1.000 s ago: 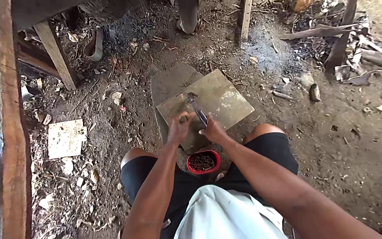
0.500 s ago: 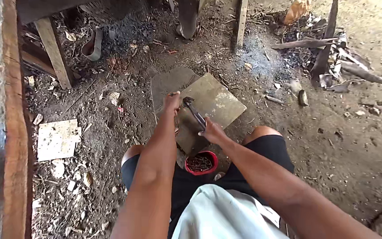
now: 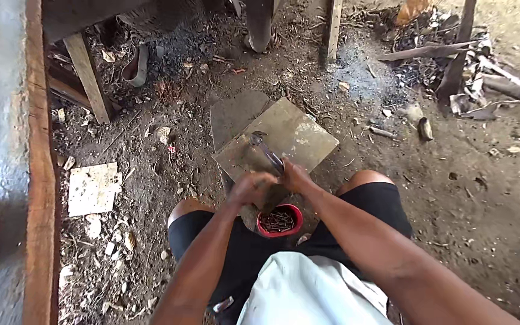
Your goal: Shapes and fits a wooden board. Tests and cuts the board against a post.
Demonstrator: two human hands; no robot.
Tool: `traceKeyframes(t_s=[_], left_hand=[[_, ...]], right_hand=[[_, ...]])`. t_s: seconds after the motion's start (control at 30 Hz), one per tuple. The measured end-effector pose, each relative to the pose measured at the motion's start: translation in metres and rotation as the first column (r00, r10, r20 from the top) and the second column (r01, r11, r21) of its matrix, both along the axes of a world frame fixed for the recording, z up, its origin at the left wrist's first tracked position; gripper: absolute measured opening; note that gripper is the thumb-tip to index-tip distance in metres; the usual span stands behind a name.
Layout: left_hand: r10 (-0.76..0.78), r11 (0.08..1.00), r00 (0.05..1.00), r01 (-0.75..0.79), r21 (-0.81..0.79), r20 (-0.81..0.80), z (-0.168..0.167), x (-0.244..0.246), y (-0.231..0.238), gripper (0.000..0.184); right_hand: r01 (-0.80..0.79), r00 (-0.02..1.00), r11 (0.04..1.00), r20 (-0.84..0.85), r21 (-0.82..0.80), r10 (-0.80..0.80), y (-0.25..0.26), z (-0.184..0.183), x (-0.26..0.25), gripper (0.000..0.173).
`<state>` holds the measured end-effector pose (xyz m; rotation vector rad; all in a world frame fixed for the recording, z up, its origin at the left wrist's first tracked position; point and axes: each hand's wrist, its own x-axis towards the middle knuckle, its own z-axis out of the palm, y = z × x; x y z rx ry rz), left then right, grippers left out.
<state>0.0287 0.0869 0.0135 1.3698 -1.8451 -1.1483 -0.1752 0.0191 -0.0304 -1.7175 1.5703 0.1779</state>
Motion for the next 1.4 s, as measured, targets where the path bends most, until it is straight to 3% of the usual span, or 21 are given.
traceKeyframes(t_s=[0.03,0.1,0.13,0.17,0.2,0.27,0.33,0.4,0.5,0.57,0.63,0.7,0.8,0.83,0.87,0.97,1.07,1.13,1.2,1.27,1.4], left_hand=[[0.177,0.976,0.978,-0.162,0.143,-0.106,0.01,0.008,-0.024,0.025],[0.517,0.843,0.806,-0.42,0.336,-0.288,0.003,0.016,-0.073,0.028],[0.587,0.797,0.739,-0.456,0.396,-0.33,-0.003,0.015,-0.092,0.027],[0.595,0.789,0.739,-0.465,0.401,-0.315,-0.005,0.011,-0.103,0.028],[0.534,0.829,0.81,-0.443,0.342,-0.244,-0.003,0.005,-0.103,0.03],[0.246,0.957,0.969,-0.239,0.167,-0.021,0.01,-0.013,-0.07,0.031],[0.01,1.0,0.999,-0.011,0.008,0.04,0.002,-0.024,-0.025,0.026],[0.052,0.99,0.987,-0.07,-0.118,-0.153,-0.013,-0.007,0.002,0.023],[0.365,0.899,0.808,-0.435,-0.052,-0.462,-0.021,0.01,-0.006,0.03],[0.288,0.922,0.884,-0.36,-0.142,-0.368,-0.016,-0.003,-0.017,0.025],[0.062,0.972,0.985,-0.097,-0.215,-0.164,-0.012,-0.019,-0.022,0.017],[0.001,0.979,0.995,-0.021,-0.202,-0.098,-0.012,-0.022,-0.022,0.015],[0.342,0.916,0.865,-0.394,-0.074,-0.367,-0.02,-0.003,-0.02,0.021],[0.42,0.874,0.8,-0.483,-0.045,-0.429,-0.024,0.0,-0.021,0.026],[0.413,0.874,0.801,-0.483,-0.06,-0.434,-0.023,0.0,-0.02,0.028],[0.109,0.968,0.961,-0.161,-0.193,-0.255,-0.012,-0.019,-0.013,0.023],[-0.102,0.952,0.987,0.061,-0.301,-0.122,0.012,-0.041,-0.011,0.023],[-0.028,0.949,0.967,-0.054,-0.309,-0.253,0.019,-0.041,-0.016,0.016],[0.217,0.924,0.904,-0.313,-0.222,-0.368,0.01,-0.026,-0.027,0.019],[0.446,0.835,0.796,-0.535,-0.131,-0.408,-0.006,-0.012,-0.042,0.029],[0.53,0.763,0.715,-0.637,-0.112,-0.455,-0.016,-0.005,-0.054,0.028]], right_hand=[[0.008,1.0,1.0,0.008,0.014,-0.008,-0.001,0.002,0.0,0.071],[0.034,0.999,0.999,0.02,0.02,-0.034,0.004,-0.003,-0.001,0.071],[0.036,0.999,0.999,0.019,0.015,-0.037,0.005,-0.005,-0.001,0.071],[0.036,0.999,0.999,0.015,0.01,-0.036,0.003,-0.006,-0.001,0.071],[0.035,0.999,0.999,0.011,0.01,-0.035,0.004,-0.005,-0.002,0.071],[0.027,0.999,1.0,0.025,0.007,-0.027,0.004,-0.003,-0.003,0.069],[0.018,0.997,1.0,0.069,-0.013,-0.017,0.003,-0.003,-0.006,0.066],[0.006,0.999,1.0,0.04,-0.022,-0.005,0.004,-0.006,-0.005,0.066],[0.021,1.0,1.0,-0.008,0.0,-0.021,0.004,-0.004,-0.002,0.074],[0.022,1.0,1.0,0.015,-0.017,-0.022,0.003,-0.006,-0.004,0.072],[0.026,0.998,0.999,0.058,-0.037,-0.023,0.005,-0.007,-0.007,0.065],[0.033,0.997,0.999,0.074,-0.03,-0.031,0.004,-0.004,-0.007,0.061],[0.049,0.999,0.999,0.021,0.004,-0.049,0.004,-0.003,-0.005,0.064],[0.047,0.999,0.999,0.011,0.0,-0.047,0.005,-0.004,-0.004,0.064],[0.042,0.999,0.999,0.012,-0.009,-0.042,0.005,-0.005,-0.004,0.064],[0.038,0.999,0.998,0.04,-0.04,-0.036,0.004,-0.004,-0.006,0.055],[0.053,0.998,0.998,0.049,-0.038,-0.051,0.002,-0.004,-0.007,0.054],[0.053,0.998,0.998,0.037,-0.028,-0.052,0.004,-0.006,-0.006,0.055],[0.056,0.998,0.998,0.017,-0.026,-0.056,0.002,-0.006,-0.002,0.059],[0.059,0.998,0.998,0.007,-0.023,-0.059,0.0,-0.004,-0.001,0.058],[0.052,0.999,0.998,0.005,-0.026,-0.052,0.002,-0.004,-0.002,0.057]])
